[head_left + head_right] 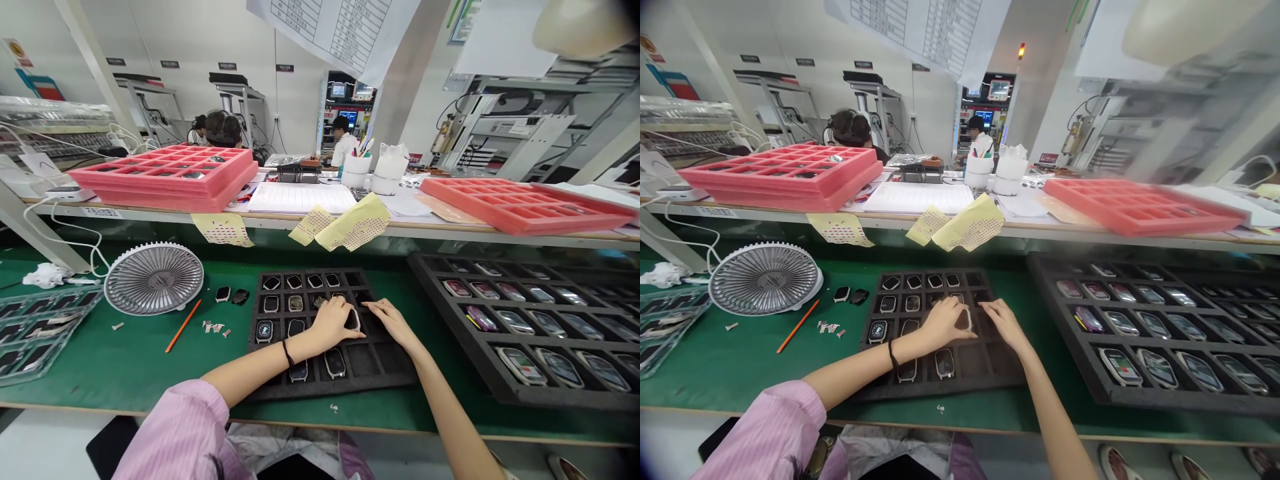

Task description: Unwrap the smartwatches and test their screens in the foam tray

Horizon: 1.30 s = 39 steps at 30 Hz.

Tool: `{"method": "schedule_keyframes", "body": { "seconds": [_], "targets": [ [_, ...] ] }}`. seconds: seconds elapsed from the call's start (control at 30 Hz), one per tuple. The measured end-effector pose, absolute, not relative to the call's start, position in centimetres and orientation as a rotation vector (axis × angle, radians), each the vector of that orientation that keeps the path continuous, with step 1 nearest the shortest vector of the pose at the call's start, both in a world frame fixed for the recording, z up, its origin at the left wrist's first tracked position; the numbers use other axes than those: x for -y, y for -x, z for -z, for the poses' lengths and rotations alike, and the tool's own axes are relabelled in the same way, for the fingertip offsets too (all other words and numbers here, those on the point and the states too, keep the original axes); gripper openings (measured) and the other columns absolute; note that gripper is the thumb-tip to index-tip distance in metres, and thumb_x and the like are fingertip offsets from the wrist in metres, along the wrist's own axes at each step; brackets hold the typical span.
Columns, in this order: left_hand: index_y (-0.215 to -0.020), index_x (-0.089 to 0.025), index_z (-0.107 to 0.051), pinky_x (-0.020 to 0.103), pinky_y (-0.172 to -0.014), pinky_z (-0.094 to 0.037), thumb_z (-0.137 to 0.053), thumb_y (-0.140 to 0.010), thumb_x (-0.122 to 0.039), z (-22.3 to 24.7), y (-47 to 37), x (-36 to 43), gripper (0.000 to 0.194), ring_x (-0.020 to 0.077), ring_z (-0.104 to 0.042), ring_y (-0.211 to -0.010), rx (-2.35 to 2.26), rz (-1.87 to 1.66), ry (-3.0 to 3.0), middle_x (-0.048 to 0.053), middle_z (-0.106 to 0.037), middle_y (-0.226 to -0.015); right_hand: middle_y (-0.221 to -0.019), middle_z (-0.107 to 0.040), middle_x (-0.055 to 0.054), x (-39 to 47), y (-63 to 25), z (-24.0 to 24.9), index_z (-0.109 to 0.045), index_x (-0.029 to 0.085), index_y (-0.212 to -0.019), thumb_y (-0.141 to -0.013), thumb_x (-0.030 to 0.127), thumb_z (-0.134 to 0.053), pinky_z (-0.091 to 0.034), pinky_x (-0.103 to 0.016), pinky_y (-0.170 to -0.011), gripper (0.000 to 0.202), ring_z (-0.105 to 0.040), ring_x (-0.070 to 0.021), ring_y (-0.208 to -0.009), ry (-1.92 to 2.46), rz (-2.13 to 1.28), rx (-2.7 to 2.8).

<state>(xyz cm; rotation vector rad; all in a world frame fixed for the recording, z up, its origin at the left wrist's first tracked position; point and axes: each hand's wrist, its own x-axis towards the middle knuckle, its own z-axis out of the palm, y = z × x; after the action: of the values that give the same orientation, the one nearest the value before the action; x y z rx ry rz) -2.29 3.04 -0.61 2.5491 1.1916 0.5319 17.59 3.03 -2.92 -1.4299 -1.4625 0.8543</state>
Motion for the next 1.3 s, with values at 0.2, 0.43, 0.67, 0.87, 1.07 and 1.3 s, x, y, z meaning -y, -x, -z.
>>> {"method": "schedule_keyframes", "body": {
  "seconds": [0.2,0.43,0.67,0.87,1.07,1.3],
  "targets": [
    [-0.097,-0.01,-0.062,0.042,-0.086,-0.038,-0.06,-0.075,-0.065,-0.1,-1.6,0.7,0.059,0.0319,-0.056,-0.095,-0.95,-0.435,-2.782,0.017,-0.062,-0.098,-0.067,-0.061,0.0,-3.3,-18.1,3.7,-0.071,0.018,-0.089,-0.069,0.051,-0.071,-0.045,-0.03,-0.064,0.039,-0.056,-0.0172,-0.064,1.398,-0.886,1.48],
    [-0.1,-0.006,-0.06,0.043,-0.082,-0.039,-0.05,-0.083,-0.062,2.5,-4.7,2.0,0.06,0.0314,-0.055,-0.09,-0.855,-0.396,-2.905,0.017,-0.063,-0.091,-0.067,-0.065,-0.003,-3.6,-18.8,3.4,-0.064,0.016,-0.068,-0.059,0.052,-0.079,-0.048,-0.031,-0.065,0.04,-0.06,-0.0185,-0.066,1.373,-0.906,1.453],
    [-0.121,-0.009,-0.051,0.044,-0.097,-0.035,-0.047,-0.09,-0.052,2.0,-0.7,3.4,0.054,0.0308,-0.05,-0.115,-0.628,-0.468,-2.877,0.019,-0.056,-0.122,-0.063,-0.068,-0.006,-3.9,-18.9,3.8,-0.067,0.016,-0.063,-0.057,0.053,-0.079,-0.046,-0.03,-0.058,0.039,-0.062,-0.0198,-0.061,1.414,-0.894,1.435],
    [-0.119,-0.015,-0.051,0.041,-0.095,-0.039,-0.042,-0.093,-0.021,0.1,5.3,4.5,0.028,0.0271,-0.053,-0.109,-0.814,-0.26,-2.837,0.014,-0.058,-0.116,-0.058,-0.068,-0.006,-4.7,-18.7,4.0,-0.07,0.017,-0.057,-0.056,0.06,-0.075,-0.042,-0.03,-0.054,0.043,-0.06,-0.0204,-0.055,1.483,-0.861,1.481],
    [-0.109,-0.014,-0.053,0.04,-0.085,-0.044,-0.06,-0.084,-0.024,-1.1,7.7,4.6,0.028,0.0303,-0.054,-0.103,-1.072,-0.033,-2.778,0.014,-0.058,-0.112,-0.053,-0.065,-0.004,-4.2,-18.5,3.7,-0.07,0.018,-0.055,-0.063,0.059,-0.071,-0.037,-0.028,-0.05,0.041,-0.057,-0.0192,-0.053,1.545,-0.763,1.539],
    [-0.122,-0.014,-0.044,0.04,-0.083,-0.043,-0.073,-0.073,-0.022,-0.9,6.3,3.6,0.057,0.0328,-0.055,-0.104,-1.023,0.008,-2.72,0.016,-0.062,-0.106,-0.062,-0.07,-0.01,-4.0,-18.8,3.7,-0.071,0.017,-0.064,-0.067,0.063,-0.066,-0.043,-0.03,-0.051,0.046,-0.064,-0.0247,-0.058,1.56,-0.731,1.516]
  ]
}}
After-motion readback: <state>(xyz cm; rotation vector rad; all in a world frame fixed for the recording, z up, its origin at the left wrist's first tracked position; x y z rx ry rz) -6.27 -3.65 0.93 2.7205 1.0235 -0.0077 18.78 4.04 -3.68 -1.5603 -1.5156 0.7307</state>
